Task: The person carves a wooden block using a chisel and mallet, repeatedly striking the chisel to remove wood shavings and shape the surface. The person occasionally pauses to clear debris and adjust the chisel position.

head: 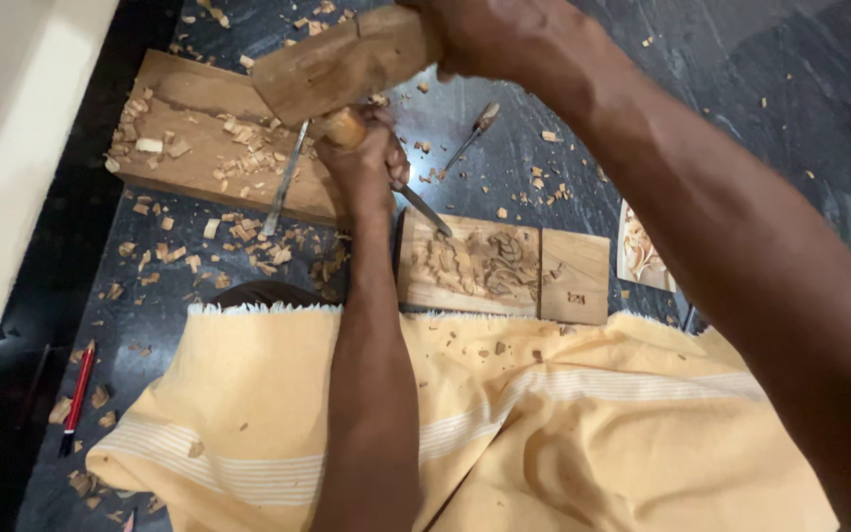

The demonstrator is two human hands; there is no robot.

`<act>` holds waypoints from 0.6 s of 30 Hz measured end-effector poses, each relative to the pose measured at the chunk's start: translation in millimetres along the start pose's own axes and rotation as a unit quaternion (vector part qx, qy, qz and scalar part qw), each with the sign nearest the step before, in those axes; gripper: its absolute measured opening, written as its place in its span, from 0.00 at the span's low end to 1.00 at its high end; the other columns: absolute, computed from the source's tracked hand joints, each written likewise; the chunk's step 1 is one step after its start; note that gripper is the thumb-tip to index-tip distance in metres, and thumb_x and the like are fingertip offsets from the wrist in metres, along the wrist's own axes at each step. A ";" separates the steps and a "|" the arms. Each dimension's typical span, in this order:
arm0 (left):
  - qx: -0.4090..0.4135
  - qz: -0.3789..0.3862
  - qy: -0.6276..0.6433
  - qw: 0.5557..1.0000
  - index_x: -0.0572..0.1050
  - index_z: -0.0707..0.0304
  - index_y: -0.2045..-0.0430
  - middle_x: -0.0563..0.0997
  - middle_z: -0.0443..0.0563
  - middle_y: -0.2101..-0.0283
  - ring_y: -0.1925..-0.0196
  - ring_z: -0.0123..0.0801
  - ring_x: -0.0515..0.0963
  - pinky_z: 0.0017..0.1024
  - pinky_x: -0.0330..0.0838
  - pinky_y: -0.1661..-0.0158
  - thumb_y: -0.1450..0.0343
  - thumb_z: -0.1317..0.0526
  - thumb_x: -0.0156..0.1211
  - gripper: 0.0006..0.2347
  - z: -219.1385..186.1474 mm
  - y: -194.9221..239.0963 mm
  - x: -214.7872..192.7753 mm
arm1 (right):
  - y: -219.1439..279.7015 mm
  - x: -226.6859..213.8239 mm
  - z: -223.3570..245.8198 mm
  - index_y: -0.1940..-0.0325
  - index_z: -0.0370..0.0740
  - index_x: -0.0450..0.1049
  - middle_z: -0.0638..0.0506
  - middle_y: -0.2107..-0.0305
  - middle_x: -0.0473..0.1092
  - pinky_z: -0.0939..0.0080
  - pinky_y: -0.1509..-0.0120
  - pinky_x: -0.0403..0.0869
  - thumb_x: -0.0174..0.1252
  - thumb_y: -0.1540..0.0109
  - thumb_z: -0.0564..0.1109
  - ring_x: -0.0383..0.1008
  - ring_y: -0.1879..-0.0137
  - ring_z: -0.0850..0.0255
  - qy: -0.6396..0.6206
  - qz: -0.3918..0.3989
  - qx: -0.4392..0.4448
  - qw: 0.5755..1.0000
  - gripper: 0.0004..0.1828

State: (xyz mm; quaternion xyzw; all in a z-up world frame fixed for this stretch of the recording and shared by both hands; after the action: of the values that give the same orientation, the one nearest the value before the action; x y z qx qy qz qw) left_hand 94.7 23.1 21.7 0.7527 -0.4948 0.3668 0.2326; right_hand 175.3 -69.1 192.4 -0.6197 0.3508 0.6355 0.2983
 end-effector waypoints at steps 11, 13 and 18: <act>-0.018 -0.035 0.060 0.997 0.72 0.67 0.73 0.66 0.46 0.86 0.90 0.24 0.62 0.26 0.55 0.90 0.34 0.76 0.51 0.05 14.6 6.2 -10.6 | 9.3 4.4 1.1 0.56 0.30 0.79 0.37 0.72 0.77 0.51 0.61 0.77 0.79 0.49 0.55 0.79 0.68 0.46 0.082 -0.084 -0.083 0.990 0.30; 0.018 -0.067 0.082 0.994 0.74 0.70 0.73 0.68 0.48 0.85 0.90 0.27 0.63 0.30 0.59 0.90 0.34 0.76 0.52 0.04 1.4 -0.6 -21.0 | 18.5 -1.2 -11.6 0.54 0.32 0.79 0.41 0.71 0.78 0.52 0.60 0.78 0.74 0.42 0.55 0.80 0.68 0.51 0.025 -0.069 -0.018 0.997 0.25; 0.027 -0.044 0.100 0.994 0.74 0.68 0.73 0.69 0.48 0.85 0.89 0.26 0.64 0.29 0.59 0.90 0.34 0.76 0.53 0.05 -8.6 2.6 -16.8 | 48.6 -37.3 -20.2 0.53 0.38 0.80 0.42 0.73 0.78 0.53 0.65 0.76 0.67 0.36 0.56 0.77 0.71 0.54 -0.061 -0.081 0.032 0.994 0.20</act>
State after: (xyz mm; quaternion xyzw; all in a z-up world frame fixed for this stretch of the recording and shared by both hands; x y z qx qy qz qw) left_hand 85.5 37.9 13.8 0.7391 -0.4258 0.4427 0.2765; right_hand 149.4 -111.5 233.5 -0.5964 0.3013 0.6341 0.3891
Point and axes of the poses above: each hand's wrist, its own y-axis away from the middle knuckle, its own x-axis out of the palm, z = x × y, the point moved 7 cm from there along -y, towards the middle knuckle
